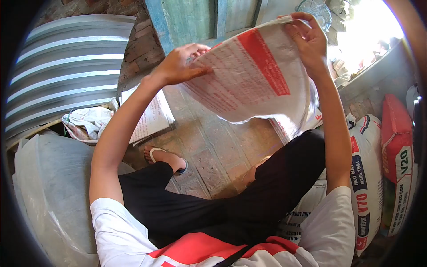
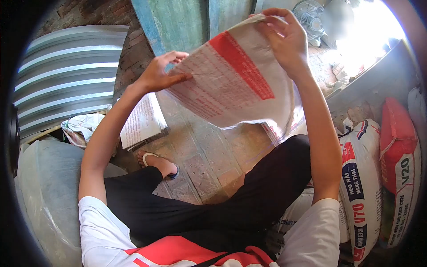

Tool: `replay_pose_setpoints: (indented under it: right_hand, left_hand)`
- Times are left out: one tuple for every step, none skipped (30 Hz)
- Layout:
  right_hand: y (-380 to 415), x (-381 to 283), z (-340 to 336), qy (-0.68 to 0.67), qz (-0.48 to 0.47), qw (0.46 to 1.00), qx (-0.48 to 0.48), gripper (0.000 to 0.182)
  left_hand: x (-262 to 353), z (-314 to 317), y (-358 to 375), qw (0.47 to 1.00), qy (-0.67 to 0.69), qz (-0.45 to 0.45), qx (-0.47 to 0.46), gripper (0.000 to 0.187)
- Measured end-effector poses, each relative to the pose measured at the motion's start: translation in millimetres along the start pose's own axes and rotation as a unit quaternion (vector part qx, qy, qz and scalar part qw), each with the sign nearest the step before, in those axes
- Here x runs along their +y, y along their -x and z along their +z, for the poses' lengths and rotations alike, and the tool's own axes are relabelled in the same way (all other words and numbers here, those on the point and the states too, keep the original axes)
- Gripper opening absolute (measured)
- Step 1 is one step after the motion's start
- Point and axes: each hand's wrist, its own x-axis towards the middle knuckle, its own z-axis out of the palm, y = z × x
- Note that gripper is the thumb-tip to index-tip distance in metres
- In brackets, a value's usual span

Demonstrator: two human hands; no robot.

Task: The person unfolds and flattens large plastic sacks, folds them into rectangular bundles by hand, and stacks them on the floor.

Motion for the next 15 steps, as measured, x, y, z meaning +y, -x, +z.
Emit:
replay_pose_setpoints:
  right_hand:
    - [-1.1, 2.3, -7.1, 0.023, -0.014, 0.999, 0.022, 0.029]
    - [-2.0, 5.6, -13.0, 0.046, -0.028, 0.998, 0.045, 0.028]
    - [-3.6, 13.3, -17.3, 0.085, -0.088, 0.99, 0.064, 0.022]
    - [-4.7, 21.2, -21.3, 0.107, -0.107, 0.985, 0.08, 0.02]
    - [-4.6, 27.3, -25.1, 0.131, -0.124, 0.979, 0.097, 0.019]
    - [-2.1, 31.7, -30.8, 0.154, -0.14, 0.971, 0.114, 0.017]
    - [2.2, 26.6, -30.4, 0.188, -0.157, 0.96, 0.136, 0.017]
    - [4.5, 25.5, -36.8, 0.208, -0.171, 0.951, 0.15, 0.016]
    - [4.1, 26.8, -42.8, 0.227, -0.185, 0.942, 0.165, 0.016]
    - [2.4, 30.6, -48.0, 0.244, -0.2, 0.932, 0.179, 0.015]
    - [-1.7, 36.0, -54.1, 0.206, -0.237, 0.935, 0.166, 0.018]
    - [1.3, 39.9, -62.0, 0.248, -0.212, 0.927, 0.187, 0.02]
    - [1.7, 36.3, -67.3, 0.29, -0.188, 0.915, 0.208, 0.022]
    - [2.0, 33.6, -71.9, 0.333, -0.164, 0.9, 0.227, 0.025]
    - [0.0, 38.5, -75.8, 0.305, -0.177, 0.901, 0.252, 0.021]
  left_hand:
    - [-1.0, 6.4, 6.1, 1.0, 0.016, 0.001, 0.024, 0.067]
    - [-1.6, 14.3, 12.1, 0.998, 0.034, 0.003, 0.047, 0.065]
    - [-1.7, 23.1, 17.3, 0.993, 0.002, 0.063, 0.097, 0.06]
    - [2.2, 29.3, 23.6, 0.993, 0.0, 0.086, 0.086, 0.057]
    - [8.4, 35.9, 31.5, 0.991, -0.001, 0.11, 0.074, 0.054]
    - [15.3, 43.0, 40.9, 0.989, -0.001, 0.133, 0.06, 0.051]
    - [23.9, 49.1, 51.3, 0.99, -0.017, 0.14, 0.03, 0.049]
    - [32.0, 53.8, 62.9, 0.989, -0.034, 0.146, -0.002, 0.048]
    - [32.7, 64.4, 76.4, 0.993, 0.013, 0.107, -0.041, 0.045]
    - [30.2, 71.0, 85.6, 0.99, -0.015, 0.127, -0.065, 0.044]
    - [26.3, 75.9, 94.8, 0.984, -0.043, 0.146, -0.09, 0.044]
    - [22.0, 80.4, 104.1, 0.977, -0.071, 0.163, -0.113, 0.044]
    - [16.3, 86.1, 111.3, 0.962, -0.102, 0.221, -0.123, 0.041]
    - [14.0, 93.0, 114.8, 0.952, -0.111, 0.252, -0.133, 0.042]
    - [12.5, 101.2, 117.6, 0.941, -0.117, 0.285, -0.141, 0.043]
